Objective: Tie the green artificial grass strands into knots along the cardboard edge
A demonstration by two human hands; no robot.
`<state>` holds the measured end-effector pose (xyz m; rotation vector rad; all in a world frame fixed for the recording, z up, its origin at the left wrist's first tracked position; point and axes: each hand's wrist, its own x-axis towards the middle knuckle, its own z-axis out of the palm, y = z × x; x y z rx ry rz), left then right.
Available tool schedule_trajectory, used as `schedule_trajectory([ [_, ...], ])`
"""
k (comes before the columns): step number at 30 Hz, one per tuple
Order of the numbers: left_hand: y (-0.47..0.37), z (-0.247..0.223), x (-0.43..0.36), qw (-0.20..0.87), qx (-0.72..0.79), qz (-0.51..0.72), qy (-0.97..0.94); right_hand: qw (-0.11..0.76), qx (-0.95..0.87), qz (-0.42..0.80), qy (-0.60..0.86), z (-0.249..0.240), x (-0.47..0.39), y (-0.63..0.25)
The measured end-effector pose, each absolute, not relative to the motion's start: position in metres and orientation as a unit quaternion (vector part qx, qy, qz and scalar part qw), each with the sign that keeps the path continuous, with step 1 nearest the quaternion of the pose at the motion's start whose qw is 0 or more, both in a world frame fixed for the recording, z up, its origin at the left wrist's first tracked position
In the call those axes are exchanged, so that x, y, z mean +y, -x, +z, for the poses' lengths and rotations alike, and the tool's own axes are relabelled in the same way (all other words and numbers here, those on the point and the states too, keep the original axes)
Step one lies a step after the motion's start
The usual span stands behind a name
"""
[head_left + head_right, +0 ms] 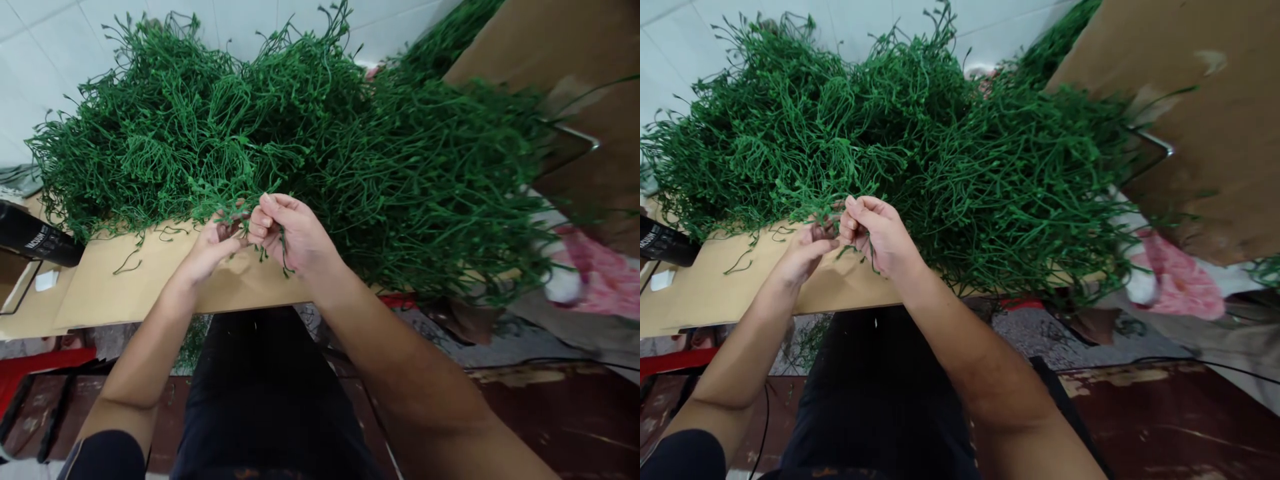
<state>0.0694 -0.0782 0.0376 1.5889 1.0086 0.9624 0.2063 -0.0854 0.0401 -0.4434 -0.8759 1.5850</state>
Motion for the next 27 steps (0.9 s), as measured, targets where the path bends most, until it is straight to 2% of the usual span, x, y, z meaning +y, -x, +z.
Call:
schedule_trajectory([
  [3, -0.062, 0.045, -0.077, 0.517, 0.419, 0.404, -0.627, 0.589, -0.406, 0.665, 0.216, 0.036, -0.089, -0.204],
  [7, -0.059, 0.035, -0.06, 0.487, 0.486, 0.456, -0.565, 0.573, -0.47, 0.635, 0.218, 0.036, -0.095, -0.197],
  [11, -0.051, 0.027, -0.045, 0.432, 0.536, 0.484, -0.54, 0.624, -0.447, 0.604, 0.216, 0.046, -0.093, -0.2],
  [16, -0.033, 0.038, -0.042, 0.338, 0.557, 0.491, -0.579, 0.678, -0.401, 0.572, 0.228, 0.061, -0.086, -0.213],
  [23, -0.023, 0.058, -0.047, 0.179, 0.584, 0.393, -0.688, 0.702, -0.38, 0.562, 0.218, 0.062, -0.074, -0.213],
  [27, 0.022, 0.057, -0.033, 0.086, 0.637, 0.371, -0.67, 0.741, -0.31, 0.562, 0.196, 0.068, -0.069, -0.232],
])
